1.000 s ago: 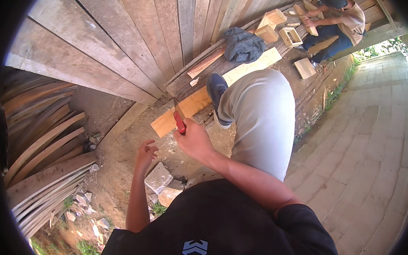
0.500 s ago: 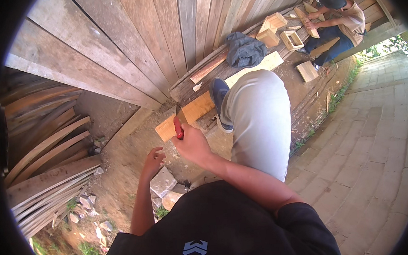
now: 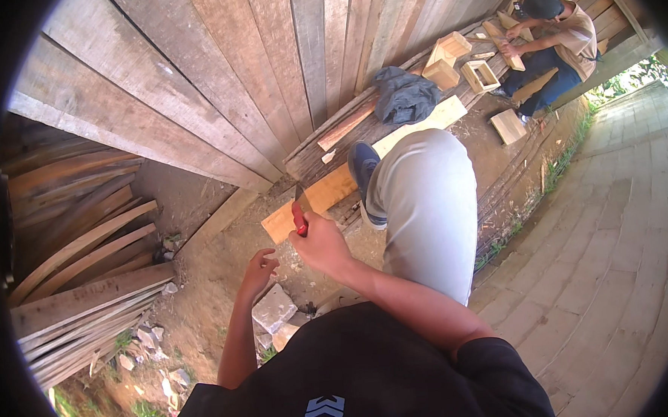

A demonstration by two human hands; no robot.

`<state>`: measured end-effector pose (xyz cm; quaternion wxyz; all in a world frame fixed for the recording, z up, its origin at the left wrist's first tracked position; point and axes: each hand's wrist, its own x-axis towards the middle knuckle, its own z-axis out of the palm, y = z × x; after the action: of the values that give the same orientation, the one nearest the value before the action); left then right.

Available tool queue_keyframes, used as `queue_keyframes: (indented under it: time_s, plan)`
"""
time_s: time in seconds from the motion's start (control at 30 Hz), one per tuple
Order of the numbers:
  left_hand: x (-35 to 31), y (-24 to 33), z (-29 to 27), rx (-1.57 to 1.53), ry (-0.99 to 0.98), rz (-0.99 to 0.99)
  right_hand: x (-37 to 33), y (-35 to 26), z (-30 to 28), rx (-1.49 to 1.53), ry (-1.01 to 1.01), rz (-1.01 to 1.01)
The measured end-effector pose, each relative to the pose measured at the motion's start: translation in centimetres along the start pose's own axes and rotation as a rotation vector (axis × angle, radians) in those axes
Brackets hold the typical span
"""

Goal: The person uses a hand saw to cut a wooden plank resting on a workbench. They hold the plank with one hand and saw with the other, completing the cut and separating the piece.

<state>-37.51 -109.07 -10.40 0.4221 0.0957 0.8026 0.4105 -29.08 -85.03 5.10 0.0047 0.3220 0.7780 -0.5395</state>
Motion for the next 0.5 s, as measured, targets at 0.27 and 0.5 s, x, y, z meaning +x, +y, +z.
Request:
queue_keyframes:
  time_s: [0.27,0.5]
  plan:
    - [0.0,0.8,0.8,0.002,-0.027,0.003,-0.3,-0.4,-0.8,0.028,-0.011,0.038]
    - [-0.2,0.7,1.8,0.001,-0.043,-0.007,-0.4,0.1,-1.1,0.010,0.002,0.028]
